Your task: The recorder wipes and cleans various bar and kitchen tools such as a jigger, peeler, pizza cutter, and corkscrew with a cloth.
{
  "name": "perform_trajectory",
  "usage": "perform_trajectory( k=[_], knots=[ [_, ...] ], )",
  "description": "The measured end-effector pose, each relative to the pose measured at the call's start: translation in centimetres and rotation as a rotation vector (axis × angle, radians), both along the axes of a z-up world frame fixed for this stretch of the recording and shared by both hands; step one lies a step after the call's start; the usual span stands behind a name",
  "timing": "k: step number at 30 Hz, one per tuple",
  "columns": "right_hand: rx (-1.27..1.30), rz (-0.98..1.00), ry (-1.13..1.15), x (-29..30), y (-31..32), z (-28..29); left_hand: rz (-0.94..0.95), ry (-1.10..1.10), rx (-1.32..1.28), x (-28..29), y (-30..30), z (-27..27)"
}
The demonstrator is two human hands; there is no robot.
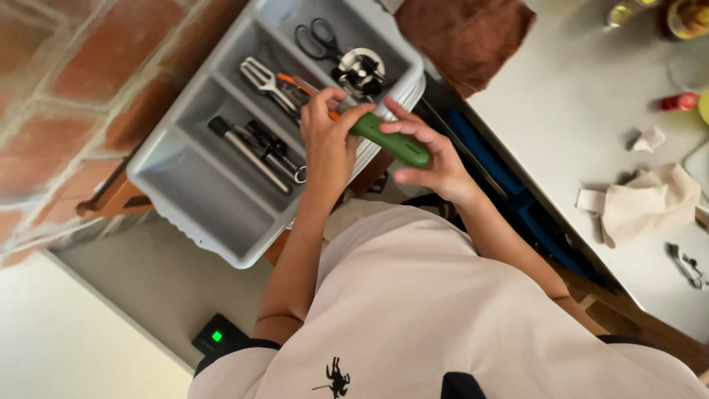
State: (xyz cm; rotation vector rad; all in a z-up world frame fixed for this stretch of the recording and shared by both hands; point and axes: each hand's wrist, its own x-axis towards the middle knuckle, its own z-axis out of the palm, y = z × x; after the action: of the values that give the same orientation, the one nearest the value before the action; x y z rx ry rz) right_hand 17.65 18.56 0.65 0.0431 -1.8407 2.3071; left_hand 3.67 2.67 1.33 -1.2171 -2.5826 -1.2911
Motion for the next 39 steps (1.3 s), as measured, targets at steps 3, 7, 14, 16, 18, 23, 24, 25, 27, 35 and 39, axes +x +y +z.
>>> perform_trajectory(
  k=[3, 7, 14, 16, 18, 23, 24, 25, 27, 35, 39],
  knots=[
    [-0.412, 0.255, -0.075, -1.6, -1.5, -0.4, 0.061, -0.044, -0.020, -1.4, -2.9, -0.8],
    [-0.453, 0.291, -0.337, -4.5, -4.1, -1.5, 0.098, -0.074, -0.004, -2.3, -5.2, -2.2],
    [-0.196, 0.177, -0.479, -8.0, -7.4, -2.6, 0.218, -0.387, 0.222, -2.0, -7.7, -5.2],
    [-0.205, 0.203, -0.469, -8.6, -8.2, -3.3, 0.255, -0.487, 0.251, -1.7, -8.7, -6.3],
    [-0.159, 0.236, -0.397, -9.3, -9.1, -3.7, 0.289, -0.794, 0.220, -1.4, -9.5, -6.6],
    [-0.181, 0.294, -0.467, -10.3, -11.1, -6.4, 0.358, -1.089, 0.433, -0.8, -12.0, -7.9],
    [-0.170, 0.309, -0.497, -10.5, -11.5, -6.5, 0.366, -1.127, 0.501, -0.8, -12.4, -8.0],
    [-0.166, 0.325, -0.500, -10.7, -12.1, -6.2, 0.380, -1.124, 0.510, -0.8, -12.8, -8.3],
    [-0.175, 0.363, -0.490, -10.9, -13.1, -5.6, 0.437, -1.024, 0.368, -1.0, -13.5, -8.9],
    [-0.072, 0.389, -0.440, -11.9, -13.9, -7.5, 0.470, -0.999, 0.459, -1.9, -13.5, -13.5],
    [-0.077, 0.352, -0.437, -11.8, -13.3, -8.5, 0.475, -0.973, 0.441, -1.9, -12.7, -13.7]
  ],
)
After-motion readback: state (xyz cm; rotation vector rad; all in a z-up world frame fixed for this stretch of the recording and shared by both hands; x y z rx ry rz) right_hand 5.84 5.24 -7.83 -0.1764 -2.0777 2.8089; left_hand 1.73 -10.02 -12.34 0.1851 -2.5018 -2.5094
